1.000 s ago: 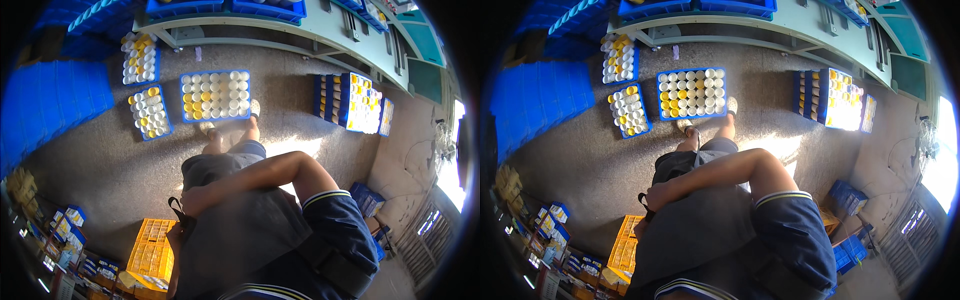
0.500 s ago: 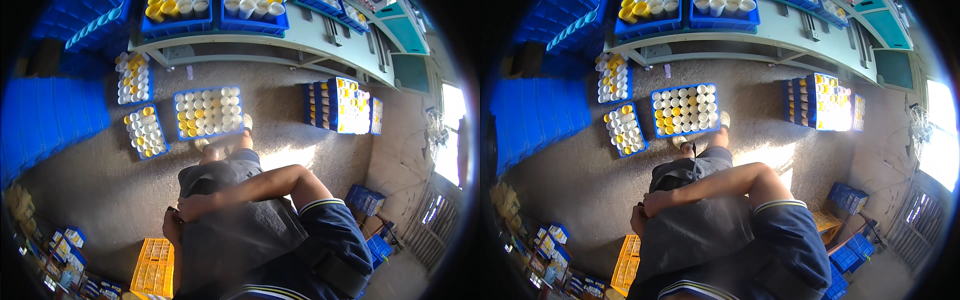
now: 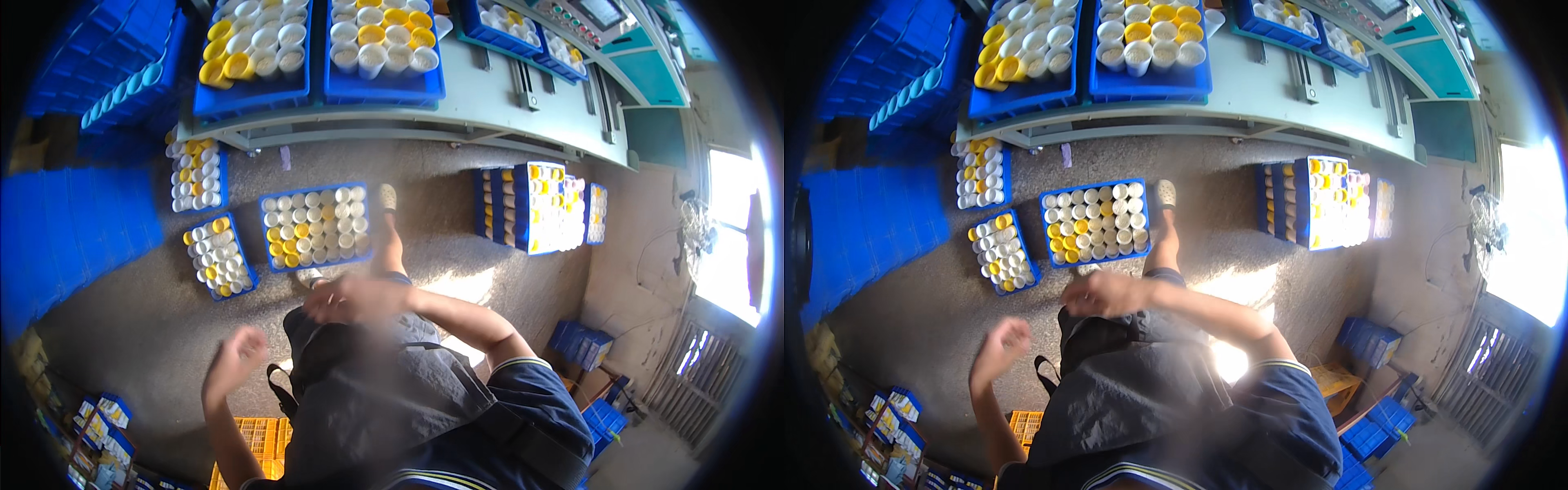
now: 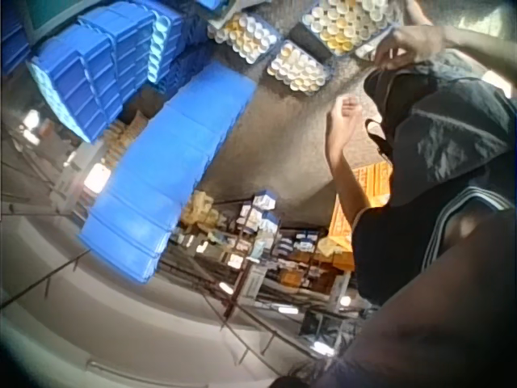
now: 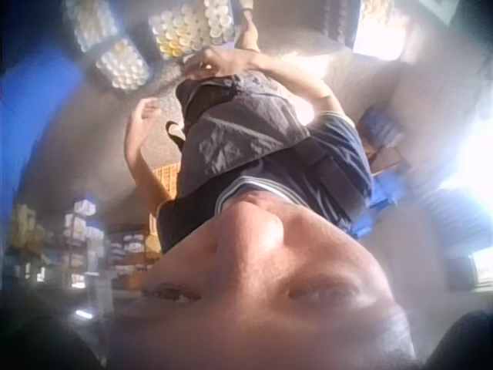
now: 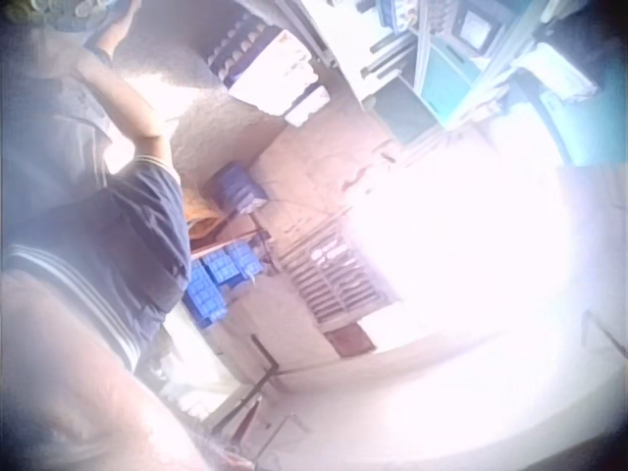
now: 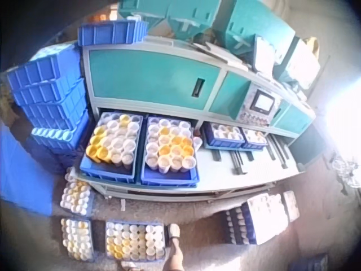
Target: The person fills small white and yellow cups with a white granular substance from a stack of larger containers, then arranges them in blue trays. The person uses a green handheld device to spray the filled cups and places the trays on a shelf.
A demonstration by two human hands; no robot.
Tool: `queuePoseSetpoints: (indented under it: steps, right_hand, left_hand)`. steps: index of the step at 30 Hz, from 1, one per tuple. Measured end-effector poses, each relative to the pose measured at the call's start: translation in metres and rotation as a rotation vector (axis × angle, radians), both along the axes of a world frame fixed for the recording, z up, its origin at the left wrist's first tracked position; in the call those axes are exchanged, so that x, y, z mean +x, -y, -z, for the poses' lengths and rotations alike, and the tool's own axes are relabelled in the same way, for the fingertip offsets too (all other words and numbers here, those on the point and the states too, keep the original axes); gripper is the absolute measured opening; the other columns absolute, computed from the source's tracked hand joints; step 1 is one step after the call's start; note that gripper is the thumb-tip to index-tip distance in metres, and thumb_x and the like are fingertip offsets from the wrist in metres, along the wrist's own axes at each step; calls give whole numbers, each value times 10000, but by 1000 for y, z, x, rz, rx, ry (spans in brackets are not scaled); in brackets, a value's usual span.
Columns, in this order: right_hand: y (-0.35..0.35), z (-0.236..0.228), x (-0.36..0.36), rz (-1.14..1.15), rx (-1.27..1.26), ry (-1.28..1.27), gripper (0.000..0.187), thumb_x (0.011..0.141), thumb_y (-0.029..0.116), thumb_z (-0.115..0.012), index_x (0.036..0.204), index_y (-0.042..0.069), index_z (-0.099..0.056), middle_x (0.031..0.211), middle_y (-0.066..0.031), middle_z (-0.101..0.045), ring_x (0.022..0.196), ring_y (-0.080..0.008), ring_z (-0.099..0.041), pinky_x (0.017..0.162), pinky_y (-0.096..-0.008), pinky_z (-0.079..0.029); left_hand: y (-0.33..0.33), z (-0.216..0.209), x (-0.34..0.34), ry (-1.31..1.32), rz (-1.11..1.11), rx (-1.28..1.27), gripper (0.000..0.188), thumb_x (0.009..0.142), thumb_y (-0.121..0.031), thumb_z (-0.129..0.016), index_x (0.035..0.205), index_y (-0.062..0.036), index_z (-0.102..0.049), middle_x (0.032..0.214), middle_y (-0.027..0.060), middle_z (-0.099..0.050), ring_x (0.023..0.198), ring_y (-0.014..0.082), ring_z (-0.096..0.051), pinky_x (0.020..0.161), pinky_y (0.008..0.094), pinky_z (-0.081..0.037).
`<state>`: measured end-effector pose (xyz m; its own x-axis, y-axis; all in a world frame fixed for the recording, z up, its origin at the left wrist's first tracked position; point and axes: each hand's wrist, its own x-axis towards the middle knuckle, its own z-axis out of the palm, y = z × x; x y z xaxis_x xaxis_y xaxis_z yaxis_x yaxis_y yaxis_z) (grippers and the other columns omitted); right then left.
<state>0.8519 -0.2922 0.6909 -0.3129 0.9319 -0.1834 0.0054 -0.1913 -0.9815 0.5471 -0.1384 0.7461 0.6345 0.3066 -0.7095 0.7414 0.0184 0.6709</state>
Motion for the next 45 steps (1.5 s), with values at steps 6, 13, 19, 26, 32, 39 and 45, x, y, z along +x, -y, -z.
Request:
queuePoseSetpoints:
  steps: [6,13,19,26,32,39,45]
  right_hand:
    - [-63,60,237,642,127,781,281,805,78,-724,1081,25,-713,1107,-136,-712,964,-278,-708,841,-358,-579]
    - [-146,71,382,872,171,840,313,889,44,-673,1192,-5,-612,1094,-171,-662,888,-258,-700,743,-345,-589]
    - [-173,96,404,800,261,908,404,855,6,-700,1242,26,-584,1154,-182,-587,893,-270,-669,707,-342,-608]
    - [-172,71,388,782,310,1008,402,876,-28,-669,1267,8,-582,1222,-190,-573,961,-271,-666,755,-336,-597]
    - [-187,29,271,672,446,919,295,884,-50,-638,1172,9,-632,1112,-149,-649,902,-219,-662,696,-307,-559]
    - [-223,145,16,-35,496,657,247,844,5,-651,1091,18,-654,1024,-219,-649,891,-386,-648,779,-462,-538]
    - [-230,416,-227,-191,-185,615,412,900,203,-653,1289,78,-598,1122,-150,-651,1073,-347,-603,921,-462,-486]
  left_hand:
    - [-84,85,249,193,-322,538,269,928,-152,-694,1170,-56,-628,1072,116,-699,991,228,-692,845,341,-559]
    - [-126,127,518,405,-265,1134,406,875,-114,-728,1245,-40,-580,1185,170,-620,1117,341,-607,971,403,-493]
    - [-128,119,563,364,-359,998,408,860,-104,-702,1244,-28,-587,1188,176,-619,1115,362,-594,957,423,-490]
    - [-44,131,457,532,-574,944,340,858,-11,-681,1191,-18,-611,1118,160,-636,1046,354,-611,889,407,-510]
    - [48,225,274,65,-879,705,296,881,-35,-695,1157,-19,-590,1038,136,-653,929,271,-672,809,345,-542]
    - [87,368,15,-525,-858,501,387,928,-374,-643,1097,-26,-644,999,172,-705,953,334,-694,830,439,-549]
    - [97,410,-88,-848,-386,235,914,810,-493,-753,1448,-29,-290,1321,257,-449,1100,448,-560,851,556,-535]
